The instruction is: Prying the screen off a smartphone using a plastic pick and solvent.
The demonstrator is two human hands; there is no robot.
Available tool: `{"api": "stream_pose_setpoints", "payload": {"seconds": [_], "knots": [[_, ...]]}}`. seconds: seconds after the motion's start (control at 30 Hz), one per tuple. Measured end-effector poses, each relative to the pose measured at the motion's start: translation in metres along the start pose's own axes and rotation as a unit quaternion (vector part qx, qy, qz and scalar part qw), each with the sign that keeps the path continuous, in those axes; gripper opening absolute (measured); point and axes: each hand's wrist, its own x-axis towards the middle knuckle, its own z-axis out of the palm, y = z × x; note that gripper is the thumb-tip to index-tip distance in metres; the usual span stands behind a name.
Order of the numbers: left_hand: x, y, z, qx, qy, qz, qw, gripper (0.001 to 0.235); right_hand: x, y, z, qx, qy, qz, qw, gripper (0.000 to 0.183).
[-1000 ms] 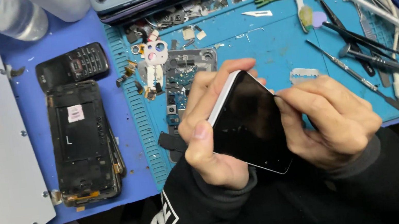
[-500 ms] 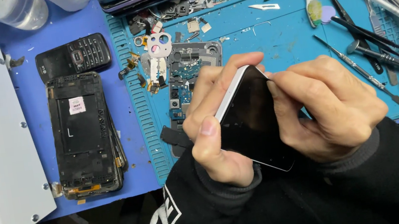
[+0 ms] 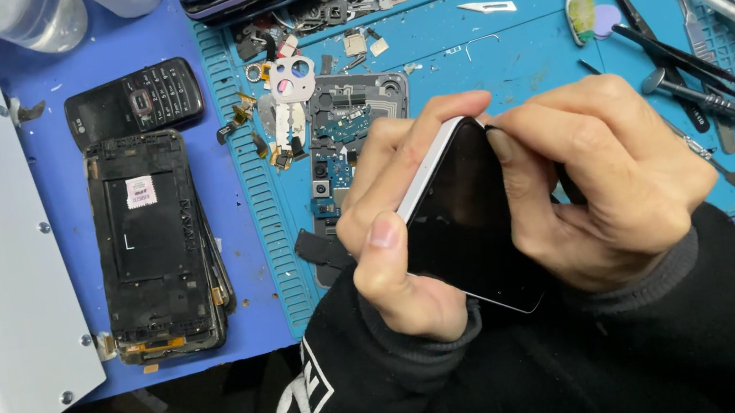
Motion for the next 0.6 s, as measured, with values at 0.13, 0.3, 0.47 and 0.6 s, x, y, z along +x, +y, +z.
{"api": "stream_pose_setpoints", "payload": {"seconds": [0.13,0.3,0.47,0.6], "knots": [[0.000,-0.001,0.001,0.001,0.003,0.001,1.000,0.076,-0.003,0.004,0.004,0.011,0.013,-0.018,1.000,0.018],[-0.005,-0.008,0.001,-0.014,0.010,-0.006,1.000,0.080,-0.006,0.003,0.001,-0.001,0.003,-0.018,1.000,0.022],[-0.003,-0.004,0.001,-0.017,0.000,-0.013,1.000,0.081,-0.013,0.003,-0.004,0.004,-0.009,-0.010,1.000,0.022],[-0.004,-0.002,0.001,-0.029,-0.005,-0.025,0.999,0.080,-0.016,0.003,-0.011,-0.002,-0.025,-0.004,1.000,0.025]]}}
